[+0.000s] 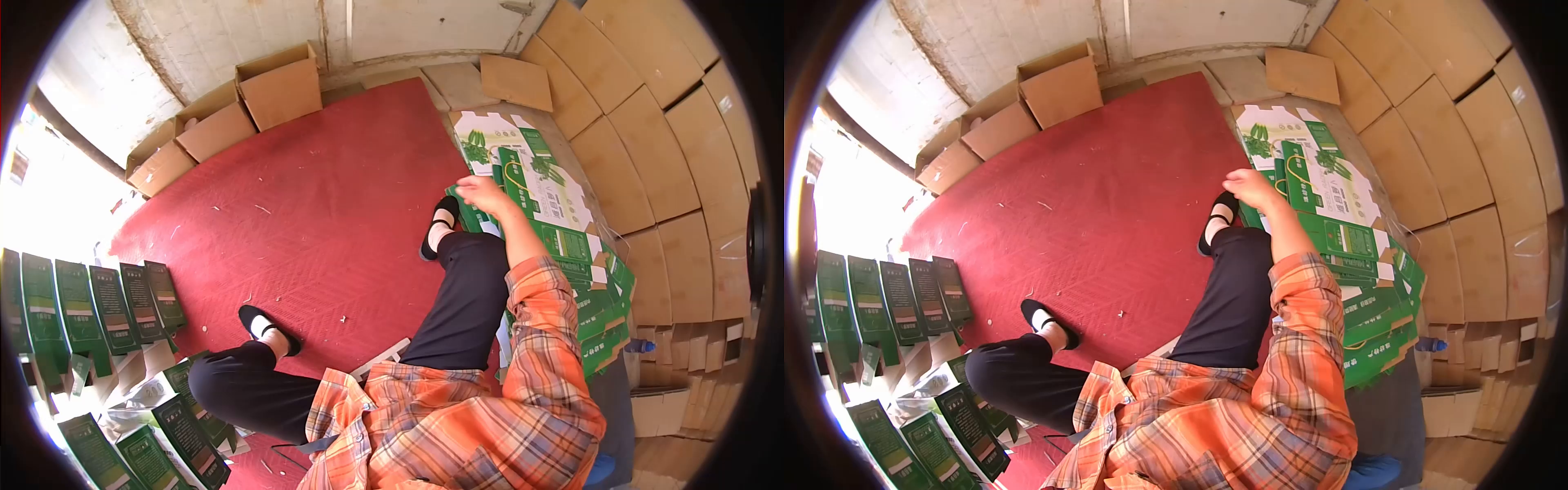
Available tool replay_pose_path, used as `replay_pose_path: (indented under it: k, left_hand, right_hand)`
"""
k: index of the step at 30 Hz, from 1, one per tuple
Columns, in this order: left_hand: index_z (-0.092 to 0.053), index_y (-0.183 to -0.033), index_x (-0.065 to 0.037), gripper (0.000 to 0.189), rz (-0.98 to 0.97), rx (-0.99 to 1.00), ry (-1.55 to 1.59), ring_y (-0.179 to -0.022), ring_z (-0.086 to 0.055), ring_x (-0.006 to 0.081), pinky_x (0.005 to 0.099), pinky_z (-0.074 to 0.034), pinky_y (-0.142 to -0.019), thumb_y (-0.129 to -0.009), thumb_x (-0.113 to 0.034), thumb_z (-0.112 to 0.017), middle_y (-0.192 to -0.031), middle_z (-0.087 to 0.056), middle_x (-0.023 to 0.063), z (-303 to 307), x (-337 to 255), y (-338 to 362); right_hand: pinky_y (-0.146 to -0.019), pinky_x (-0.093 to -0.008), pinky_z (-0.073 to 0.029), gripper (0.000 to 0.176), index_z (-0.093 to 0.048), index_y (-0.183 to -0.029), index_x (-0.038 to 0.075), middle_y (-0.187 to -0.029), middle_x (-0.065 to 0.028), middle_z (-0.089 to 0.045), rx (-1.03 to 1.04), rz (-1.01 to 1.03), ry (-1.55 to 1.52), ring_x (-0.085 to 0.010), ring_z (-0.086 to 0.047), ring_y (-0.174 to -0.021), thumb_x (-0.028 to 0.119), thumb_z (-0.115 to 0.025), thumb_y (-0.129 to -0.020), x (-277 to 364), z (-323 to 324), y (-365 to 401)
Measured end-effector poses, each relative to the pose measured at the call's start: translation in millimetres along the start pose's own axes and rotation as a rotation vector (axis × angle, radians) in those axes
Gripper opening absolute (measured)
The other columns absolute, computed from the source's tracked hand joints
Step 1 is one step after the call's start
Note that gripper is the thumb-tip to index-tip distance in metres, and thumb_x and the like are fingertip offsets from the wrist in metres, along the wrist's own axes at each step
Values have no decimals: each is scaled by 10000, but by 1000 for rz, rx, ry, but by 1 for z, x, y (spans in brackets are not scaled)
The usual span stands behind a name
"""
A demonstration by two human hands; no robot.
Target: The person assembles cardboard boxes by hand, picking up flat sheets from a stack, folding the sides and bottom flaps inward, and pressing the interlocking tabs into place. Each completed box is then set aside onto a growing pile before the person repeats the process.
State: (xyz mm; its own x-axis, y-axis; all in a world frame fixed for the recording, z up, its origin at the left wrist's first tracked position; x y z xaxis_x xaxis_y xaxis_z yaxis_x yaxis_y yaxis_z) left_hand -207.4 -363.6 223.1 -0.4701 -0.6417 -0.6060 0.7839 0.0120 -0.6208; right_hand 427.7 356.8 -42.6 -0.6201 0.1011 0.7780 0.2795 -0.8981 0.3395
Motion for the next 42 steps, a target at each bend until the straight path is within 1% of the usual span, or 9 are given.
replay_pose_path:
  k: [5, 9, 14, 16, 17, 23, 26, 29, 42]
  left_hand:
    - [-577, -1242, -17, 386, -103, 1, -34, -1092, -586, 278, 445, -504, -889, -928, -241, -583, -1231, -598, 125, 3, -6, -1]
    - [-584, -1232, -12, 371, -189, 4, -39, -1090, -588, 278, 445, -503, -890, -932, -229, -580, -1224, -601, 127, -3, -18, -7]
    - [-593, -1220, -5, 354, -353, 15, 16, -1088, -590, 279, 445, -503, -892, -936, -215, -575, -1216, -606, 129, -43, -51, -13]
    - [-629, -1168, 13, 279, -775, 0, -222, -1060, -607, 285, 410, -473, -919, -936, -136, -584, -1161, -637, 134, -121, -154, 53]
    - [-649, -1152, -10, 247, -695, 124, -130, -1067, -594, 274, 402, -461, -915, -934, -112, -592, -1175, -631, 122, -159, -177, 70]
    - [-660, -1092, -10, 234, -820, 576, 126, -1174, -499, 301, 413, -392, -1008, -864, -15, -608, -1219, -565, 137, -307, -287, 194]
    - [-652, -1052, -36, 286, -932, 752, 172, -1157, -484, 338, 454, -366, -1014, -774, 32, -635, -1183, -547, 142, -344, -308, 237]
    - [-647, -1041, -52, 283, -953, 839, 170, -1145, -479, 337, 465, -367, -996, -768, 24, -638, -1151, -552, 124, -370, -294, 261]
    - [-652, -969, -16, 209, -717, 1049, 346, -920, -597, 295, 365, -479, -804, -773, 47, -621, -970, -599, 132, -388, -283, 273]
  right_hand:
    - [-568, -305, -466, 277, -624, -1126, 110, -904, -19, -661, -414, -477, -267, -126, -624, -730, 260, -607, -894, -147, 62, 57]
    - [-676, -386, -510, 364, -522, -1254, 116, -1098, -98, -620, -630, -756, -575, -240, -633, -928, 249, -558, -917, -286, 64, 111]
    - [-780, -447, -533, 398, -461, -1291, 53, -1192, -143, -578, -817, -771, -964, -288, -619, -1014, 221, -533, -937, -329, 47, 156]
    - [-832, -473, -539, 398, -446, -1288, 6, -1222, -157, -566, -884, -721, -1151, -300, -616, -1030, 199, -526, -949, -340, 44, 163]
    - [-832, -473, -539, 398, -446, -1288, 6, -1222, -157, -566, -892, -723, -1154, -300, -616, -1030, 199, -526, -949, -342, 44, 162]
    - [-634, -351, -540, 347, -536, -1173, 54, -1085, -112, -634, -842, -563, -1345, -233, -657, -903, 298, -595, -933, -366, 43, 132]
    - [-406, -211, -400, 285, -611, -946, 151, -758, 34, -635, -935, -736, -1349, -82, -576, -576, 417, -684, -872, -374, 44, 126]
    - [-411, -214, -401, 299, -610, -952, 155, -725, 44, -604, -959, -869, -1296, -77, -562, -575, 419, -709, -852, -372, 50, 114]
    - [-733, -378, -580, 219, -519, -1032, -66, -1026, -205, -633, -803, -24, -1561, -323, -647, -915, 82, -549, -874, -205, 186, 25]
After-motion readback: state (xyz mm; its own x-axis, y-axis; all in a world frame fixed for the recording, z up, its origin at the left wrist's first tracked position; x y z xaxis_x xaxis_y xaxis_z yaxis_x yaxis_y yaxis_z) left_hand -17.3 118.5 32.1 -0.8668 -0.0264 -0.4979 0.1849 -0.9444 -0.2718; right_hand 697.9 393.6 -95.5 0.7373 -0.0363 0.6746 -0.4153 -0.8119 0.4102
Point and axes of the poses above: each hand's wrist, its own y-axis away from the middle knuckle, its own z-axis out of the back of the hand, x = y × z, the point moved 7 cm from there along -y, towards the middle knuckle
